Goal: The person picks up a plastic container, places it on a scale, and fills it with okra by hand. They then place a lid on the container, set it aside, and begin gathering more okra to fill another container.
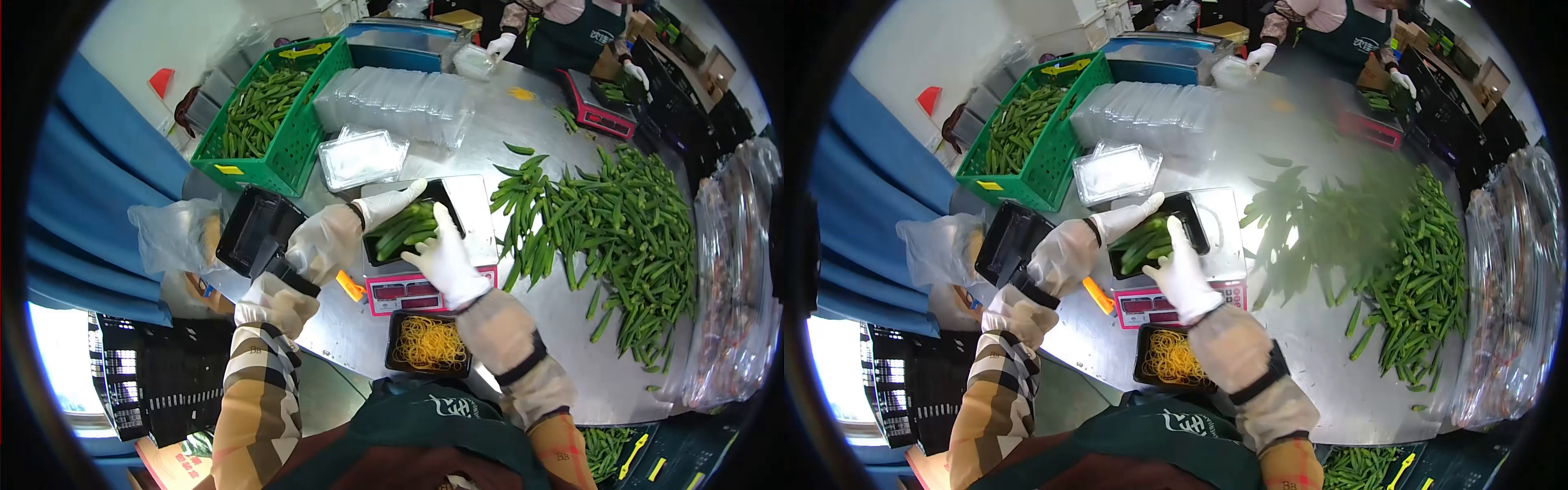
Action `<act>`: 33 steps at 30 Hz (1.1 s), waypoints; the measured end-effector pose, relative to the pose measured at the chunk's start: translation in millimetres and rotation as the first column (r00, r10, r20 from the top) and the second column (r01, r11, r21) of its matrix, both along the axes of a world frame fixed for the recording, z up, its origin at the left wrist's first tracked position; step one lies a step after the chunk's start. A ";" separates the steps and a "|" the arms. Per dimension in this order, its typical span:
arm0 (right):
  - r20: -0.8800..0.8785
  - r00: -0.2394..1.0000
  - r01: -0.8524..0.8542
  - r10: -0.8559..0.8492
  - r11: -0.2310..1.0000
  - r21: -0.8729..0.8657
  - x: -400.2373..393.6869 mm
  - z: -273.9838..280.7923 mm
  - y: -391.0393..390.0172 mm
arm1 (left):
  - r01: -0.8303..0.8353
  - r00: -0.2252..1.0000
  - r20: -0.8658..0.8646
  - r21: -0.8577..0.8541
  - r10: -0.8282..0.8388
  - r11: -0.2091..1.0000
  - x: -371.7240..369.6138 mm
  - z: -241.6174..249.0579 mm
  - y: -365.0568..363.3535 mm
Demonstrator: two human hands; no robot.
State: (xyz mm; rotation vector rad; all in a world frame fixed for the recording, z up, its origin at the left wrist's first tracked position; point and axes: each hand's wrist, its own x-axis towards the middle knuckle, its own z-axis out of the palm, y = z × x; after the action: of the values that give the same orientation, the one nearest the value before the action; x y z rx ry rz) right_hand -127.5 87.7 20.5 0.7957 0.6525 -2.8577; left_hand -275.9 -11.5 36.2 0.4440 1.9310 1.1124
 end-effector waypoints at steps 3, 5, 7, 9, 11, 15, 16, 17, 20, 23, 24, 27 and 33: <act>-0.011 1.000 -0.027 0.029 0.989 0.147 34.0 24.9 25.0 | -0.119 0.993 0.010 0.152 0.119 0.981 7.0 13.5 -15.1; -0.206 0.974 -0.080 0.092 0.995 0.067 65.6 -2.4 64.2 | -0.242 0.952 -0.107 0.304 0.286 0.921 2.9 14.2 -37.8; -0.164 0.986 0.024 0.017 0.970 0.242 123.0 -17.6 100.6 | -0.448 0.894 0.132 0.299 0.428 0.843 -1.0 23.0 -94.7; -0.069 0.997 0.047 -0.036 0.986 0.160 174.0 -54.0 132.8 | -0.494 0.847 -0.036 0.317 0.531 0.810 18.7 30.7 -137.1; 0.156 0.968 0.167 -0.197 0.968 0.188 226.2 -87.6 146.1 | -0.639 0.741 -0.081 0.219 0.666 0.737 26.3 19.8 -177.1; 0.454 0.832 0.130 -0.318 0.908 0.399 313.9 -147.9 141.5 | -0.783 0.571 -0.088 0.239 0.816 0.574 29.4 -24.1 -243.8; 0.509 0.793 0.094 -0.335 0.892 0.442 323.8 -155.3 136.5 | -0.787 0.554 -0.065 0.285 0.830 0.547 28.6 -26.8 -245.1; 0.479 0.799 0.081 -0.362 0.856 0.511 331.4 -163.5 132.2 | -0.769 0.563 -0.078 0.315 0.823 0.556 26.8 -29.9 -242.2; 0.434 0.770 0.078 -0.467 0.745 0.663 324.4 -170.4 109.4 | -0.687 0.602 -0.128 0.420 0.788 0.593 20.1 -29.4 -209.6; 0.478 0.689 0.020 -0.544 0.674 0.738 305.0 -166.9 104.0 | -0.566 0.633 -0.267 0.481 0.727 0.669 -9.6 -49.7 -166.1; 0.478 0.701 -0.003 -0.530 0.667 0.745 302.5 -170.7 106.4 | -0.495 0.599 -0.425 0.469 0.678 0.731 -27.4 -64.0 -155.5; 0.470 0.720 -0.043 -0.511 0.643 0.765 305.1 -176.8 108.5 | -0.440 0.427 -0.751 0.315 0.504 0.841 -65.4 -90.6 -119.9; 0.491 0.681 -0.080 -0.544 0.611 0.787 303.3 -171.4 103.8 | -0.352 0.250 -0.945 -0.294 -0.213 0.889 -107.3 -116.6 -92.2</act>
State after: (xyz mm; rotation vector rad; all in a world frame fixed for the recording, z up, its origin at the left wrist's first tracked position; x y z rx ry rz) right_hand 175.7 191.5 -150.9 2.1008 1.7399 -1.9993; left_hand -383.2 -103.7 -80.4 0.9357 3.2665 0.2349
